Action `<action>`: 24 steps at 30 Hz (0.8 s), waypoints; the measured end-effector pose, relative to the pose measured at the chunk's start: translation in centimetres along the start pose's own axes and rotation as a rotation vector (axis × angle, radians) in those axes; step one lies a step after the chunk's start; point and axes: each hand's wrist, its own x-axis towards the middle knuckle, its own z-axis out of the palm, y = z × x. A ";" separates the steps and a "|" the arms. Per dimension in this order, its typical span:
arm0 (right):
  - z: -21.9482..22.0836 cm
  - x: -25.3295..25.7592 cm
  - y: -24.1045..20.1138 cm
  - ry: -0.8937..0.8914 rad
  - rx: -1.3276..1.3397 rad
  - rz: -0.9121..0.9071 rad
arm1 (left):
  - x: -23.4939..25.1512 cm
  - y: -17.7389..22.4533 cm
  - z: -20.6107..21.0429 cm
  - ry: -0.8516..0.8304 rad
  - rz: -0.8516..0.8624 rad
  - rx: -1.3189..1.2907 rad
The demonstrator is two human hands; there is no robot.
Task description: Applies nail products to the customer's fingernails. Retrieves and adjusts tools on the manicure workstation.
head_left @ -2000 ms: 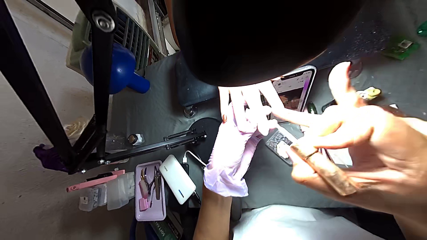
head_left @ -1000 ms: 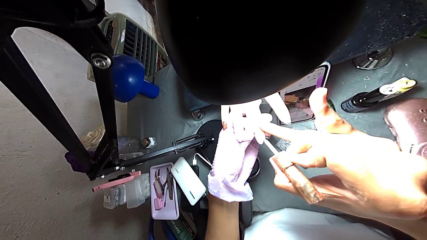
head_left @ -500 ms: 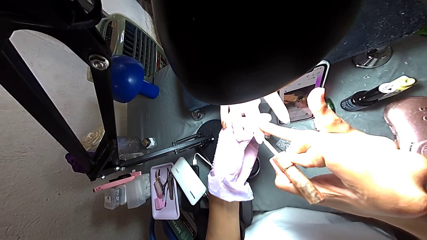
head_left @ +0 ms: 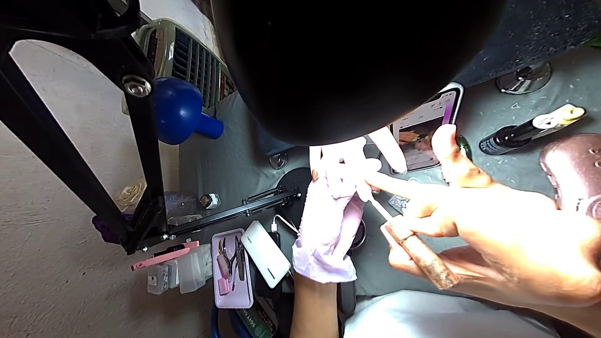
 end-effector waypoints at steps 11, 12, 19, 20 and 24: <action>-0.3 -0.2 -0.1 -0.051 0.049 0.002 | 0.1 0.1 0.0 0.032 -0.026 0.012; -0.4 -0.2 -0.1 -0.056 0.056 0.004 | 0.1 0.1 0.0 0.033 -0.028 0.010; -0.1 0.0 0.0 0.037 0.029 0.093 | 0.1 0.0 0.1 0.017 -0.011 0.011; -0.1 0.1 0.0 0.037 0.007 0.081 | 0.1 0.0 0.1 0.015 -0.004 0.017; 0.1 0.2 -0.2 0.025 -0.023 0.050 | 0.1 0.0 0.1 0.005 0.005 0.011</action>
